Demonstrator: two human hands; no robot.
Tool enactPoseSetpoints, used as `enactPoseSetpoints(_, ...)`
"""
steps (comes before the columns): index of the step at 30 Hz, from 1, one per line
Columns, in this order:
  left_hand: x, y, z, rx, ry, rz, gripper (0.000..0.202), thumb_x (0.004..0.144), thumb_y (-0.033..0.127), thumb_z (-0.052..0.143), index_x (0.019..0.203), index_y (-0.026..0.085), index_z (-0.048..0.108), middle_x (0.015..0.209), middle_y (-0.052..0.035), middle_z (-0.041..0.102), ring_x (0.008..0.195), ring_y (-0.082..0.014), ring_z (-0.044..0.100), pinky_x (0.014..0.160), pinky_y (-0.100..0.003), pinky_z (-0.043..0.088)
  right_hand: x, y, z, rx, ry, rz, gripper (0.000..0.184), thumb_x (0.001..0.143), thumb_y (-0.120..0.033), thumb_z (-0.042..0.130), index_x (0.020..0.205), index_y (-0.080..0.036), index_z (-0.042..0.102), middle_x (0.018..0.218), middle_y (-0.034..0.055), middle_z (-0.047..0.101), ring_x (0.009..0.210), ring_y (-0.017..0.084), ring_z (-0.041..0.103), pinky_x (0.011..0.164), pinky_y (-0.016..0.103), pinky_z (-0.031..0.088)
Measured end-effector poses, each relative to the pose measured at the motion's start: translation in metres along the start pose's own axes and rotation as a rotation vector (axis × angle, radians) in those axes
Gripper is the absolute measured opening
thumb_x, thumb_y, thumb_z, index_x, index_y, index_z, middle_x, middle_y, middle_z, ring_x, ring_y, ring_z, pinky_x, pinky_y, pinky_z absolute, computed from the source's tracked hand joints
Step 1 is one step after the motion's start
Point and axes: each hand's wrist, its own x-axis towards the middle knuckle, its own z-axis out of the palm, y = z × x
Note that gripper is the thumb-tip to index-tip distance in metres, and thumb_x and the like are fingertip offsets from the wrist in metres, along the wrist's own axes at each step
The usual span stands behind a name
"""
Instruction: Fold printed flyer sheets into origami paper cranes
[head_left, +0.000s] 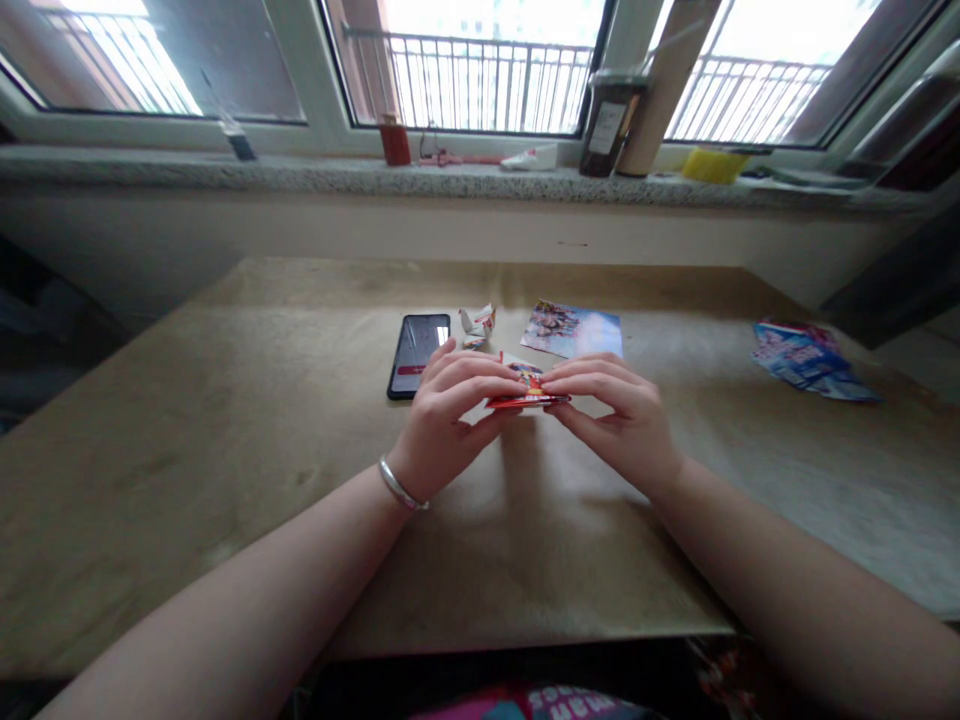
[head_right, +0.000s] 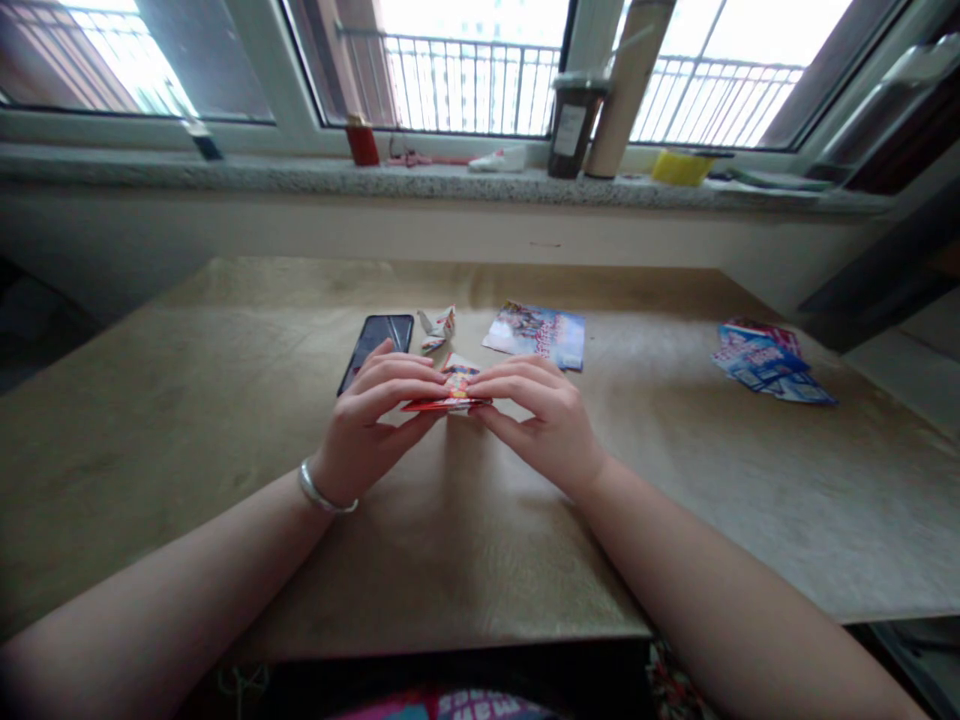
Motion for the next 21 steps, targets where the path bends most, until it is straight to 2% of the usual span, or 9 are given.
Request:
enactPoseSetpoints(11,-0.0016,0.0001,-0.0004,-0.006,-0.033,-0.044,0.01,0.079,0.022,0.069,0.088,0.022,0.065,0.092,-0.0011,0.069,0.086,-0.014,0.063,0.1,-0.04,0.036,-0.0011,-0.0022,0.0007,-0.088,-0.015,-0.034,0.013,0.078,-0.015,0.066,0.088,-0.024,0.067,0.087,0.0019,0.072,0.086,0.017,0.065,0.082,0.036,0.052)
enactPoseSetpoints(21,-0.0022,-0.0008,0.0026,-0.031,0.015,-0.07,0.004,0.079,0.022,0.069,0.079,0.021,0.065,0.083,0.0005,0.068,0.08,-0.0131,0.062,0.094,-0.037,0.041,0.0001,-0.0047,0.0017,-0.035,-0.009,0.012,0.01,0.079,-0.018,0.066,0.087,-0.024,0.066,0.084,0.0019,0.072,0.086,0.018,0.065,0.08,0.036,0.052)
